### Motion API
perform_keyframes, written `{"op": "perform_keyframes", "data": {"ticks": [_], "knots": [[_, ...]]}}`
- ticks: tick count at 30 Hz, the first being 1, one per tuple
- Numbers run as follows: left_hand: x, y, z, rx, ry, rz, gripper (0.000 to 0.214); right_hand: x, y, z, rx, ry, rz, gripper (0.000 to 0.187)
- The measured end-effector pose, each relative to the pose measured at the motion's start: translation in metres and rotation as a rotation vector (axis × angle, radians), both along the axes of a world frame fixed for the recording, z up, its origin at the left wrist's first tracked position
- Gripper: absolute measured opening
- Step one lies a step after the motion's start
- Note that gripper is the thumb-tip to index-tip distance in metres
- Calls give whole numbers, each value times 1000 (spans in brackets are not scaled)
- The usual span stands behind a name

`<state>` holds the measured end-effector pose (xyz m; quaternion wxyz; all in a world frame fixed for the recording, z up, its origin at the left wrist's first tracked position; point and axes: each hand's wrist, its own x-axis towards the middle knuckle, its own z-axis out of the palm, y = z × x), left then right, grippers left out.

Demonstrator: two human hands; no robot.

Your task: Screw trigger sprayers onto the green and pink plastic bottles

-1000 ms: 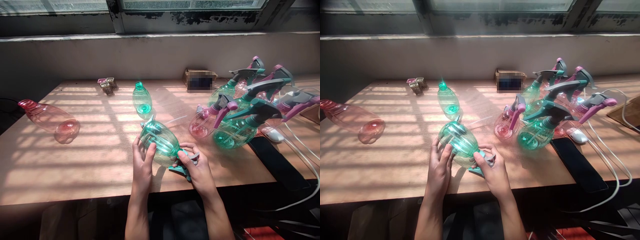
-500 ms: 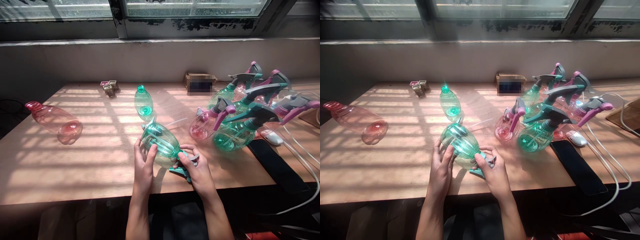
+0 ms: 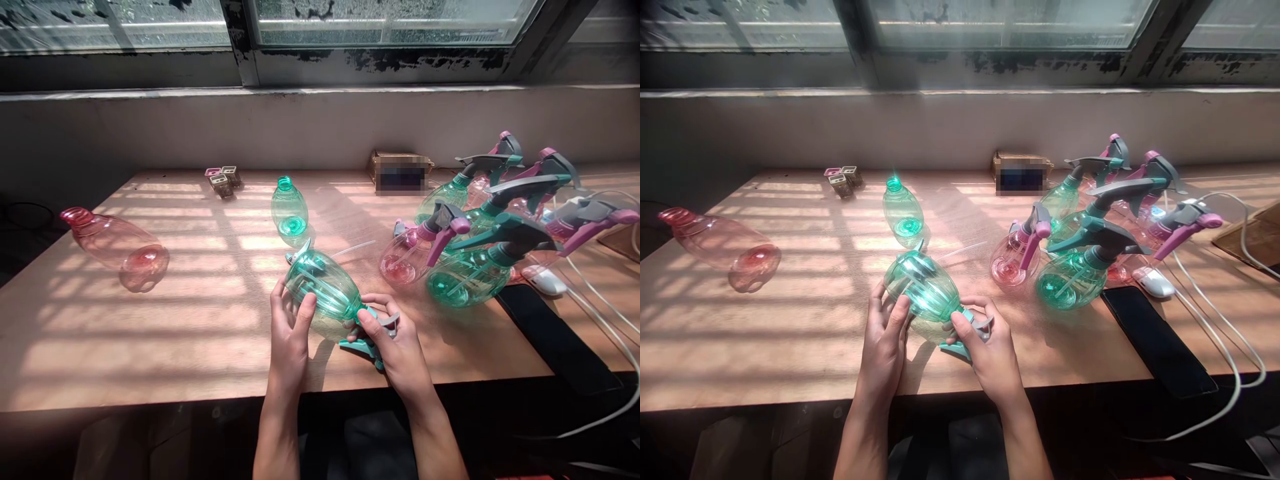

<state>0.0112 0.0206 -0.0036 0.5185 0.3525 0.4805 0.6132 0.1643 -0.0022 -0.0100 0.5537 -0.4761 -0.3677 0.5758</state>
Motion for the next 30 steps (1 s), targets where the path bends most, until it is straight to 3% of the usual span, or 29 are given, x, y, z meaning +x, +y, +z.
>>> {"op": "perform_keyframes", "data": {"ticks": [9,16,24,30], "knots": [[-2,-1,3,-13,-57,-19,60,2,1,-2,7,-11,13,43],[1,-2,10,-1,-10,16,51,2,1,-2,1,-2,14,44],[1,-3,0,59,-27,15,51,3,-1,-2,0,-21,32,43],[1,-2,-2,42,-36,38,71,3,-1,-2,-8,-17,58,45]]}}
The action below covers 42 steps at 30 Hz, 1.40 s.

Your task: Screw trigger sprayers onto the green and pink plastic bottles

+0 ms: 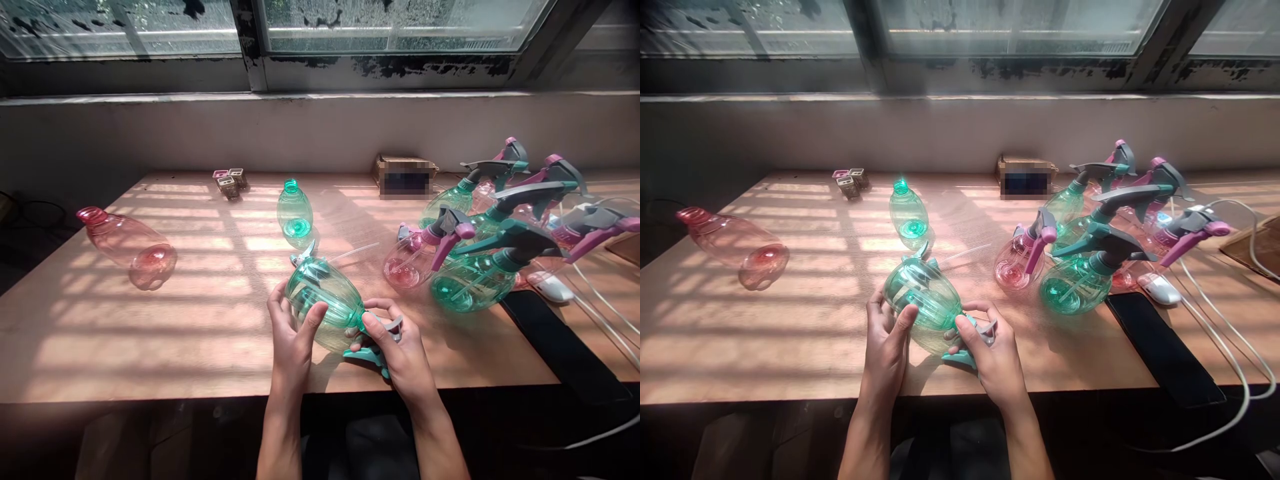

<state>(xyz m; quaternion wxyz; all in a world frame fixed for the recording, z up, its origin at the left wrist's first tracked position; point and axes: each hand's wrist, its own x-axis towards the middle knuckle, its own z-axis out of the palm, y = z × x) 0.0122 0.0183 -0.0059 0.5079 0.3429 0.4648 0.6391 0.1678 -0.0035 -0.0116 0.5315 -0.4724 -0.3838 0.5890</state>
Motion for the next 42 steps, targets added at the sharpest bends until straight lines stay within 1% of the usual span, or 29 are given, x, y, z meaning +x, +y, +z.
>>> {"op": "perform_keyframes", "data": {"ticks": [3,6,9,12,15,17,20,22,24,25,28,30,33,37,42], "knots": [[0,0,4,7,32,6,73,-1,0,1,0,-11,2,45],[-2,1,5,43,79,-22,65,-2,0,3,-6,-21,-12,46],[-3,2,3,72,157,-51,55,-2,0,3,-5,-53,-21,47],[-4,2,1,92,248,-51,54,-1,1,1,2,-92,-25,49],[-4,2,0,101,280,-36,54,-1,1,-1,2,-101,-30,49],[-3,0,1,95,225,-41,52,-2,1,-2,2,-99,-33,49],[-1,-2,1,64,34,-49,48,-1,2,-3,3,-97,-31,48],[-1,-2,0,35,-69,-11,40,-1,2,-4,6,-86,-14,48],[-1,-2,-3,20,-97,31,34,0,1,-4,12,-67,3,47],[-1,-1,-4,22,-90,42,37,0,0,-4,16,-59,12,46],[-2,0,-7,34,-25,42,57,1,-1,-4,32,-37,20,43],[-2,0,-6,26,0,33,62,0,-1,-3,39,-23,18,42],[-1,0,0,15,40,29,60,-1,0,-2,25,-7,3,42],[-1,-1,6,61,153,-5,56,-3,2,2,2,-6,-32,45],[-4,0,2,108,211,-10,52,-4,2,4,-13,-8,-49,45]]}}
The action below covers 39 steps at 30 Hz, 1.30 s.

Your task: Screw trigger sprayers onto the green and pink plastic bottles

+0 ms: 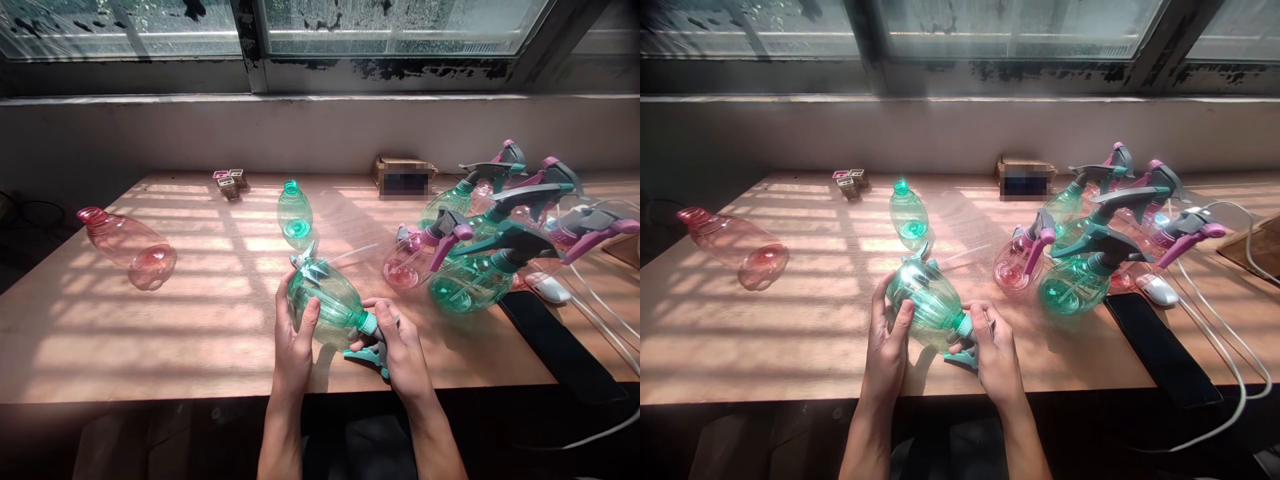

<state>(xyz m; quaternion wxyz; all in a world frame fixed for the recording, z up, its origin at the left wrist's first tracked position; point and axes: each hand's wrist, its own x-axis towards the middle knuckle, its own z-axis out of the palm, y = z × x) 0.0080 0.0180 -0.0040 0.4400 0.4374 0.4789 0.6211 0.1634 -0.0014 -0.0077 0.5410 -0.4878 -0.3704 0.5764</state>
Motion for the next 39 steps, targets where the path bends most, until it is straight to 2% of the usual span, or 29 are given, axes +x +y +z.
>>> {"op": "perform_keyframes", "data": {"ticks": [5,8,13,15,19,22,25,27,30,32,34,39], "knots": [[-1,-3,-2,17,-70,-40,49,1,0,-1,-13,33,-8,46],[1,-7,1,61,-41,-39,48,3,0,-2,-21,94,-38,46],[-1,-15,7,312,48,-123,51,7,-2,-2,-18,204,-80,40],[-7,-17,10,347,46,-148,52,7,-3,-3,4,195,-91,39],[-29,-22,17,270,-76,-216,36,4,-7,-5,65,93,-119,35],[-45,-27,24,166,-146,-152,57,4,-14,-3,204,-158,-32,37],[-53,-36,37,37,-136,-101,52,3,-25,3,385,-373,57,37],[-53,-43,47,-46,-85,-100,47,1,-32,7,480,-429,25,32],[-50,-52,57,-132,-13,-87,47,-3,-42,13,591,-499,-107,27],[-47,-56,60,-104,-20,-91,45,-5,-46,16,585,-517,-208,30],[-42,-59,62,-12,-29,-85,41,-5,-47,18,525,-495,-264,34],[-32,-61,65,291,72,43,26,-4,-41,22,314,-233,-113,38]]}}
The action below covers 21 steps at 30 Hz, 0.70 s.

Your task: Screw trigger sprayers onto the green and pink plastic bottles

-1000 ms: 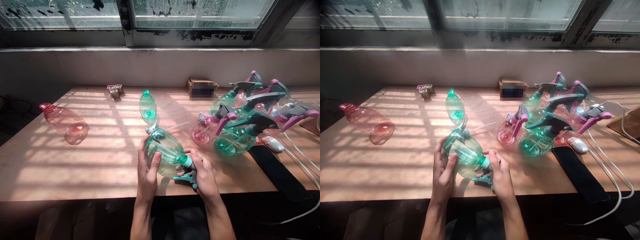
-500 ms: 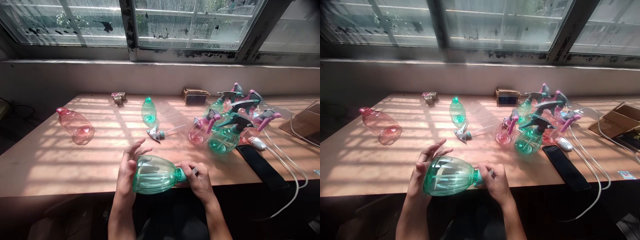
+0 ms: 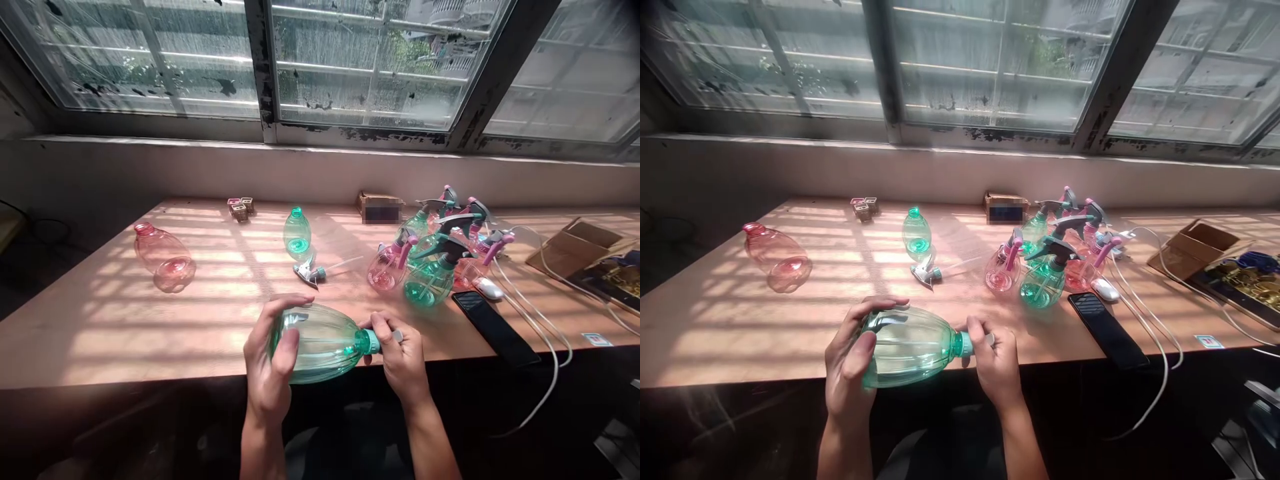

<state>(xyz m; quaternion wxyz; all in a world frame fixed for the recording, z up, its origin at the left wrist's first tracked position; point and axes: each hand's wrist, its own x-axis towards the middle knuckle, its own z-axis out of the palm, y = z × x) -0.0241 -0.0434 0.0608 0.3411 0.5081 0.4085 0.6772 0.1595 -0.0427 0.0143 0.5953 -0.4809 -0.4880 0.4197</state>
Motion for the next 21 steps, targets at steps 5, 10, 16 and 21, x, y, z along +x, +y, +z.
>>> {"op": "perform_keyframes", "data": {"ticks": [5,10,16,21], "knots": [[-1,1,2,214,59,-30,21,2,4,10,-113,142,176,41],[3,14,-2,173,-201,-99,28,32,-9,29,-56,96,329,56],[44,36,-14,1,-661,-68,41,48,-12,13,170,115,315,71],[81,44,-47,-178,-299,-207,46,35,2,1,137,173,-142,64]]}}
